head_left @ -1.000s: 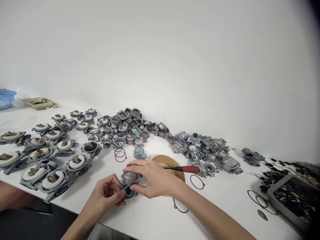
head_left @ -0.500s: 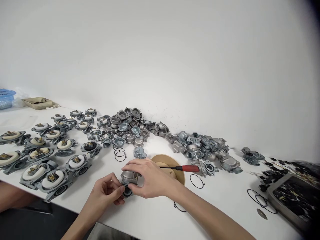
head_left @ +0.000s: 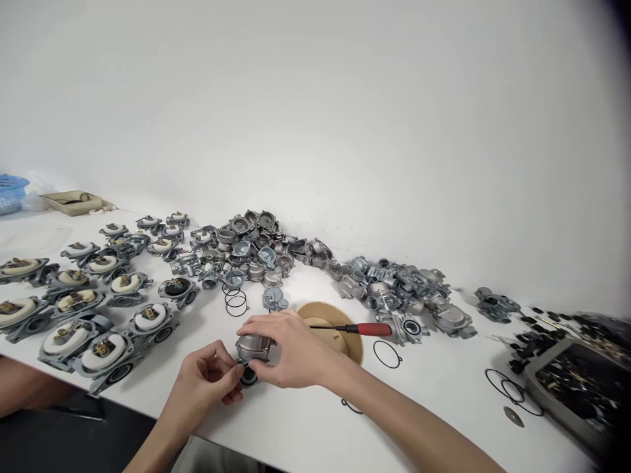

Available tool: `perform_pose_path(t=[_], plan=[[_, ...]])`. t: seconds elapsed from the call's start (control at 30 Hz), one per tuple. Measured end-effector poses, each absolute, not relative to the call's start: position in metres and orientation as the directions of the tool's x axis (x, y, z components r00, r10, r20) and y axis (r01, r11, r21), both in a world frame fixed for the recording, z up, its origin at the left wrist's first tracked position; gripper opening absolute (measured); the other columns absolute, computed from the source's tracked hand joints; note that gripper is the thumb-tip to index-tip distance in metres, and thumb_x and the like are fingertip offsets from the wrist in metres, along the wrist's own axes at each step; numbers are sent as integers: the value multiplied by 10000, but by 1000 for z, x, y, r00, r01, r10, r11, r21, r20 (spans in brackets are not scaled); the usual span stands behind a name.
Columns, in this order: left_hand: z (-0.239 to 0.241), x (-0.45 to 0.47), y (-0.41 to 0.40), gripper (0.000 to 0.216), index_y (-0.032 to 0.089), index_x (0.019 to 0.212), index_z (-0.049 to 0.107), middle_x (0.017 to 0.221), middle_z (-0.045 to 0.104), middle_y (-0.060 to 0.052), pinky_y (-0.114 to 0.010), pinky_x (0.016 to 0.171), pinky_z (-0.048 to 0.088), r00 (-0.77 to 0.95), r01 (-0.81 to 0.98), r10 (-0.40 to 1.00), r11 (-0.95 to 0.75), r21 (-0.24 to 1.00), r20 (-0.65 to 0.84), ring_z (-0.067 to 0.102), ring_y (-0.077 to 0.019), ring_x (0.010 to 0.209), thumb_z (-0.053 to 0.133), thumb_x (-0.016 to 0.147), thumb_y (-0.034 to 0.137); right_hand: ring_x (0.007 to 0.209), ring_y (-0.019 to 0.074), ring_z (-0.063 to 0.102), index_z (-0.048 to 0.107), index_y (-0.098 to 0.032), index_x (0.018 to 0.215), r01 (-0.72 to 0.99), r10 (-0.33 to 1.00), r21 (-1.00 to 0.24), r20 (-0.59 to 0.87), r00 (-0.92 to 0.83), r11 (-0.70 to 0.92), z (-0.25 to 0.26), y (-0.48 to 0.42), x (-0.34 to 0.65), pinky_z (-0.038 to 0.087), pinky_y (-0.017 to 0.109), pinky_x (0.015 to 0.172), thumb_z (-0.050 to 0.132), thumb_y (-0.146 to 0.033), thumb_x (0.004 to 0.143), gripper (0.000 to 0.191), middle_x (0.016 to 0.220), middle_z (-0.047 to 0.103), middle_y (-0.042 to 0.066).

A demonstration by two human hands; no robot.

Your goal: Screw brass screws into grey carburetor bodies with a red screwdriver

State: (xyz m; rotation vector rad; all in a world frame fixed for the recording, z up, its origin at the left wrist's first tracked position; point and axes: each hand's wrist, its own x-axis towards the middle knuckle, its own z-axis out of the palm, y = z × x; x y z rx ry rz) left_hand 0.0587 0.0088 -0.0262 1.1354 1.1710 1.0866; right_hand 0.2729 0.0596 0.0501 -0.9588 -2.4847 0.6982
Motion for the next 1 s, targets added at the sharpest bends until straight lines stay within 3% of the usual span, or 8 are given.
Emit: perform_pose_path(t=[0.17,0.33,0.5,0.77,1.0], plan=[[-25,59,9,497,210,691,584,582,758,-49,-258,522,567,67,-45,991,123,991,-119,715,-198,506,944,766,544,1454,297,620,688,-295,1446,486,690,-582,190,-699,652,44,62,273,368,502,1260,716,-307,928,519,1506,723,26],[-31,55,13,547,208,685,572,598,768,-62,-265,540,585,60,-74,989,136,988,-132,737,-207,534,933,770,610,1615,307,434,595,-289,1570,496,666,-572,123,-736,653,50,64,279,347,515,1311,682,-321,995,583,1618,626,57],[-40,50,18,605,196,719,581,638,787,-70,-239,533,576,68,-126,988,147,981,-139,756,-201,566,928,757,691,1548,285,508,542,-316,1615,501,658,-577,85,-749,645,59,66,285,402,489,1280,719,-322,980,659,1627,598,78],[-35,52,15,584,202,753,574,677,795,-57,-236,558,582,72,-152,988,148,977,-139,783,-209,615,908,800,679,1503,271,561,626,-278,1530,495,709,-642,111,-696,586,60,63,278,445,429,1260,724,-262,944,594,1564,662,46],[-32,54,14,568,209,716,558,648,777,-56,-260,547,590,74,-106,990,128,986,-121,768,-218,569,899,808,654,1522,291,564,665,-327,1477,485,697,-631,126,-706,606,59,63,278,499,431,1200,735,-235,924,565,1538,693,16]])
